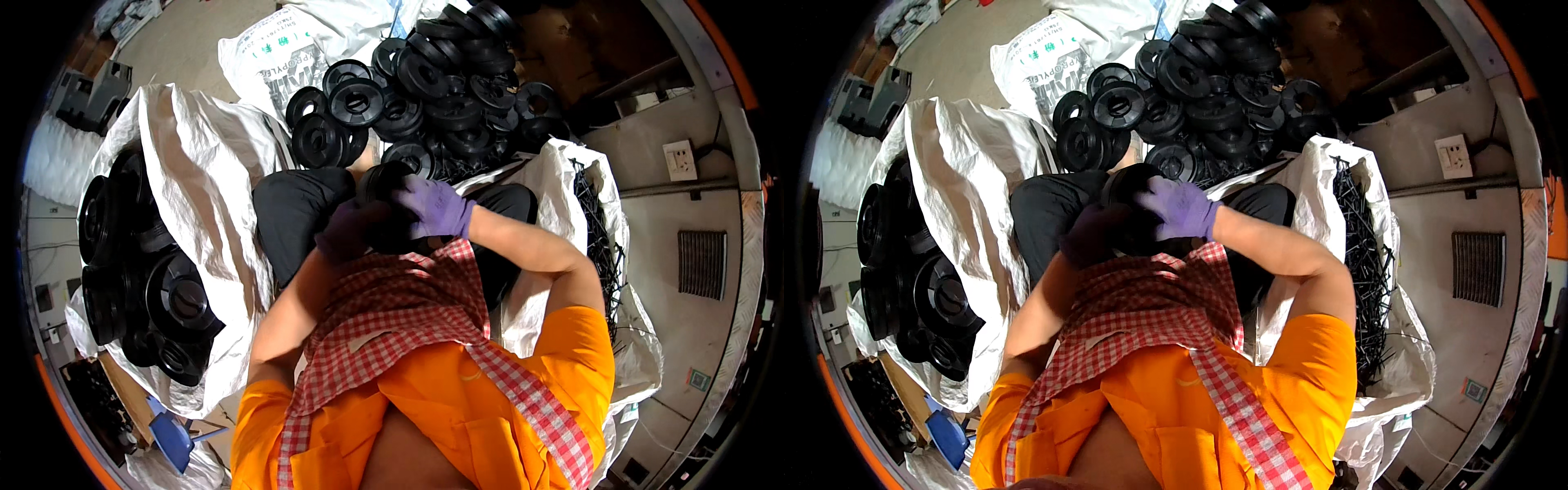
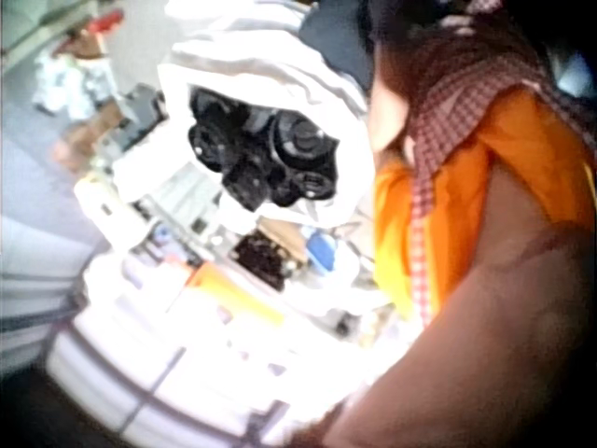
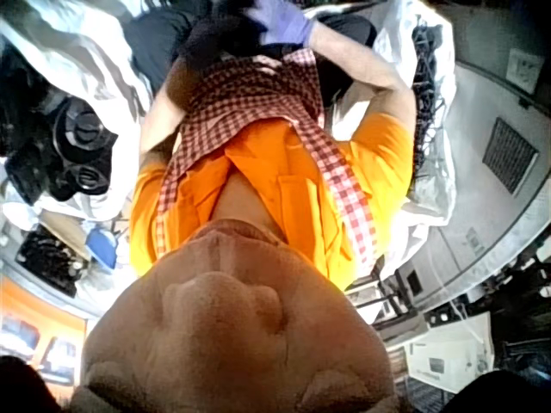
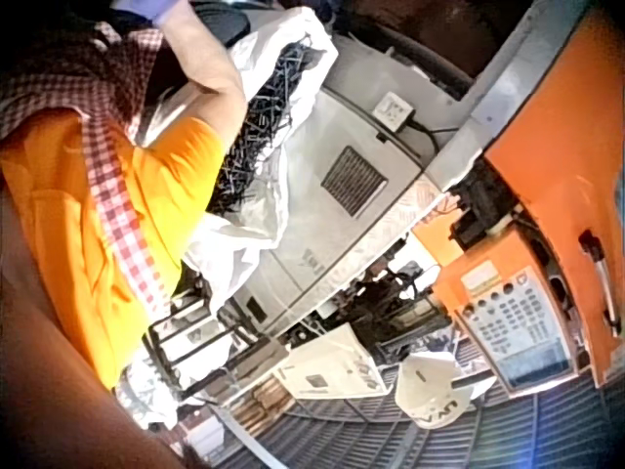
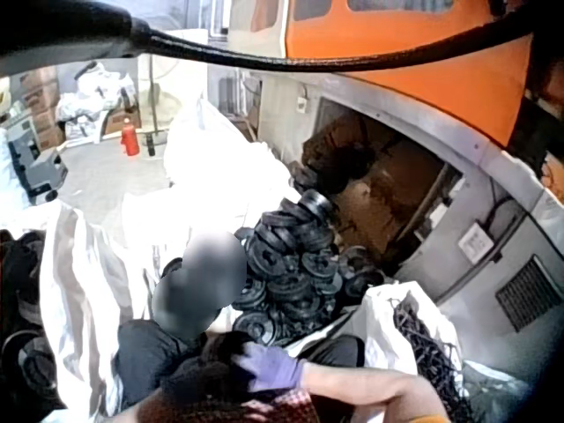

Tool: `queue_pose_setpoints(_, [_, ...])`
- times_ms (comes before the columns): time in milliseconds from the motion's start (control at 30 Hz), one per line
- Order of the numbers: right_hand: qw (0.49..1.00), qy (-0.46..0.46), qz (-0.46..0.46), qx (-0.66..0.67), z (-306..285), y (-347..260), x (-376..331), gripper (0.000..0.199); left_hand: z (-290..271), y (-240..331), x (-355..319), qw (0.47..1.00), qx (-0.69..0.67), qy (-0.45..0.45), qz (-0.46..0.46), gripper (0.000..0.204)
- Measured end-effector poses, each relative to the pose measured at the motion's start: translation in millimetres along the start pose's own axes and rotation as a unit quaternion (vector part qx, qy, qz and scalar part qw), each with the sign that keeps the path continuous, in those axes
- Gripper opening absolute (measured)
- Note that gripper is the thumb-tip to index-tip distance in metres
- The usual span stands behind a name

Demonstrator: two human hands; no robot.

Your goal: The person sorts black circular parts and cords from a pile into separate bags while sitting on the floor.

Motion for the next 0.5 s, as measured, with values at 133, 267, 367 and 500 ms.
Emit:
queue_pose_setpoints(133, [0.937, 0.191, 0.276, 0.097, 16.3, 29.0, -14.5, 0.035, -2.7, -9.8, 3.4, 0.972, 0.152, 0.119, 0.136, 0.041])
queue_pose_setpoints(267, [0.731, 0.208, 0.544, 0.355, 47.8, 61.7, -35.8, 0.033, 0.1, -18.6, -16.6, 0.851, 0.349, 0.084, 0.382, 0.061])
queue_pose_setpoints(367, [0.793, 0.133, 0.437, 0.403, 58.0, 59.1, -34.5, 0.032, -0.9, -23.7, -20.0, 0.835, 0.37, 0.13, 0.387, 0.073])
queue_pose_setpoints(500, [0.98, 0.112, 0.017, 0.164, 14.6, 9.1, -17.4, 0.049, -13.5, -34.2, -4.3, 0.838, 0.33, 0.105, 0.421, 0.075])
Point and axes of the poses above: each hand's wrist, its own x-axis towards the middle knuckle, its own z-axis out of the palm, y = z × x, the point moved 7 cm from there along x, towards the middle knuckle, and after that the axes turned 11 degrees about y, right-handed, at the moved point
